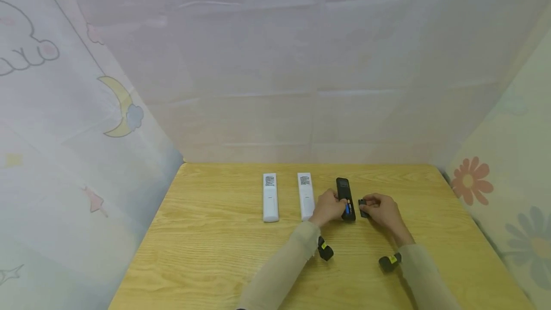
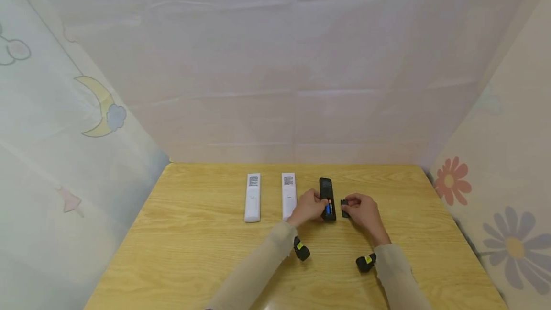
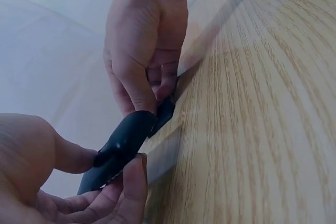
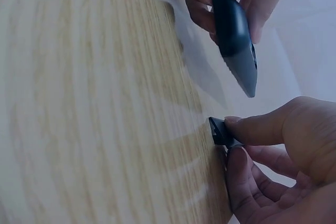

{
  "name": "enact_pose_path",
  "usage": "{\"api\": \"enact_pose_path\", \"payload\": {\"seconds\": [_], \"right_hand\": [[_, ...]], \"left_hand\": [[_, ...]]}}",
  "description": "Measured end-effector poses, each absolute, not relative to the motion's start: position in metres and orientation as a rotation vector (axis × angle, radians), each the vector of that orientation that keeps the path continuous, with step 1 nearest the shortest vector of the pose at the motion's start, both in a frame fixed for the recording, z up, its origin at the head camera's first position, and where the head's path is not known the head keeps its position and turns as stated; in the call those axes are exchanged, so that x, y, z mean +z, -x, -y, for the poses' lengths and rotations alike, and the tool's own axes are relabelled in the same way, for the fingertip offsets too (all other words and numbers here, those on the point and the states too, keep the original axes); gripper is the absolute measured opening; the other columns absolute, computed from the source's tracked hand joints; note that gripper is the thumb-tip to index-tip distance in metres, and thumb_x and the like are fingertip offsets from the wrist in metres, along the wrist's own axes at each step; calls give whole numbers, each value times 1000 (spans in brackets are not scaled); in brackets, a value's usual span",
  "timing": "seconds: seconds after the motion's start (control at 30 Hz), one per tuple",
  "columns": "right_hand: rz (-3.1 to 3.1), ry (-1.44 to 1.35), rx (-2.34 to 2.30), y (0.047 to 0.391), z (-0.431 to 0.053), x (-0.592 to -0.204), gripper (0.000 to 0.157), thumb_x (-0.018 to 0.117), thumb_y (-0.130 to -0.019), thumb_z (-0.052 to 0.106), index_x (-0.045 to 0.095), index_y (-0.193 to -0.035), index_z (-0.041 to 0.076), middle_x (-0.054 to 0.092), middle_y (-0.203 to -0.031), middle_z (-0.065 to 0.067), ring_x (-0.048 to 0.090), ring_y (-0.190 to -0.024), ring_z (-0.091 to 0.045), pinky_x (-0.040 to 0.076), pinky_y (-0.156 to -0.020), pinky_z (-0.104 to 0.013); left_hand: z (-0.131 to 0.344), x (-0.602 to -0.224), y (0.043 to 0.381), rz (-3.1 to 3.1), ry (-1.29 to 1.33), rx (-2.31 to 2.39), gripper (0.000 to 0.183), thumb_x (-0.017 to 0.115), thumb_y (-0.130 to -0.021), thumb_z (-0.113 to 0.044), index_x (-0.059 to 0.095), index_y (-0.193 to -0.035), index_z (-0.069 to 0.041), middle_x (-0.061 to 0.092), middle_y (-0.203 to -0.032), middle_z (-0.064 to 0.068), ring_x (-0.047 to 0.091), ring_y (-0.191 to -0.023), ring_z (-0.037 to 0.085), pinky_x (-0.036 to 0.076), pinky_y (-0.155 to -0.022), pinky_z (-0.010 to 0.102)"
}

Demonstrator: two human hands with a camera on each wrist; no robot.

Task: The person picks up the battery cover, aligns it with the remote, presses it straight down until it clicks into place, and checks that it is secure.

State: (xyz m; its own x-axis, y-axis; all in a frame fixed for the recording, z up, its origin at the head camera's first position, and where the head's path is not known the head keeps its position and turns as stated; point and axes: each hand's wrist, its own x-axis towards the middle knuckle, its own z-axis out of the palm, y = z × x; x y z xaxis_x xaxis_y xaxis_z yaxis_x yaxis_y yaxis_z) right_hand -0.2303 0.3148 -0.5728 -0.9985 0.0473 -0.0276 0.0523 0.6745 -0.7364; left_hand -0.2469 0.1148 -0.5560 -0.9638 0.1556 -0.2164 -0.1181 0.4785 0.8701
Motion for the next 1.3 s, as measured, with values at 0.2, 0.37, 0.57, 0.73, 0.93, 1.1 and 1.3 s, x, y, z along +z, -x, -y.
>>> {"api": "enact_pose_path", "payload": {"seconds": [0.2, 0.37, 0.57, 0.73, 0.93, 1.1, 1.3], "right_hand": [[-2871, -105, -1254, 232, -314, -574, 38, 78, -97, 14, 70, -124, -10, 73, -103, -20, 70, -90, -27, 55, -73, -30], [-2866, -110, -1257, 232, -315, -573, 38, 77, -98, 15, 70, -125, -9, 73, -106, -21, 70, -92, -27, 54, -73, -28], [-2862, -110, -1258, 232, -315, -572, 38, 75, -100, 16, 68, -127, -10, 73, -109, -23, 71, -96, -30, 56, -75, -31], [-2852, -100, -1255, 231, -314, -573, 37, 73, -102, 16, 68, -128, -9, 72, -112, -24, 70, -99, -33, 57, -78, -33], [-2866, -105, -1239, 229, -317, -574, 32, 69, -103, 15, 69, -126, -7, 73, -109, -22, 68, -96, -30, 53, -74, -29], [-2878, -39, -1249, 232, -321, -573, 28, 68, -104, 13, 70, -124, -6, 74, -109, -21, 67, -94, -27, 53, -72, -28], [-2851, -21, -1303, 233, -323, -568, 27, 65, -106, 13, 69, -125, -6, 73, -111, -22, 68, -92, -22, 57, -69, -24]], "left_hand": [[-111, -556, 247, -2380, -2, 1581, 27, 70, -104, -25, 65, -122, -5, 72, -100, 4, 68, -71, 13, 60, -61, 30], [-107, -557, 249, -2319, 6, 1663, 31, 70, -104, -23, 64, -127, -4, 72, -106, 7, 68, -74, 15, 62, -62, 33], [-103, -561, 254, -2304, -37, 1715, 29, 66, -107, -23, 60, -129, -5, 74, -115, 13, 70, -76, 15, 62, -62, 32], [-99, -563, 256, -2317, -31, 1714, 32, 66, -106, -26, 60, -130, -5, 72, -119, 13, 72, -92, 17, 63, -72, 35], [-96, -558, 254, -2309, -26, 1719, 37, 66, -106, -33, 63, -136, -10, 72, -130, 11, 72, -113, 22, 62, -91, 41], [-93, -552, 254, -2259, -16, 1785, 39, 66, -107, -32, 66, -138, -9, 75, -125, 7, 73, -107, 18, 62, -91, 41], [-94, -551, 257, -2218, -3, 1839, 38, 65, -107, -32, 68, -136, -7, 77, -115, 3, 72, -98, 15, 63, -86, 39]]}}
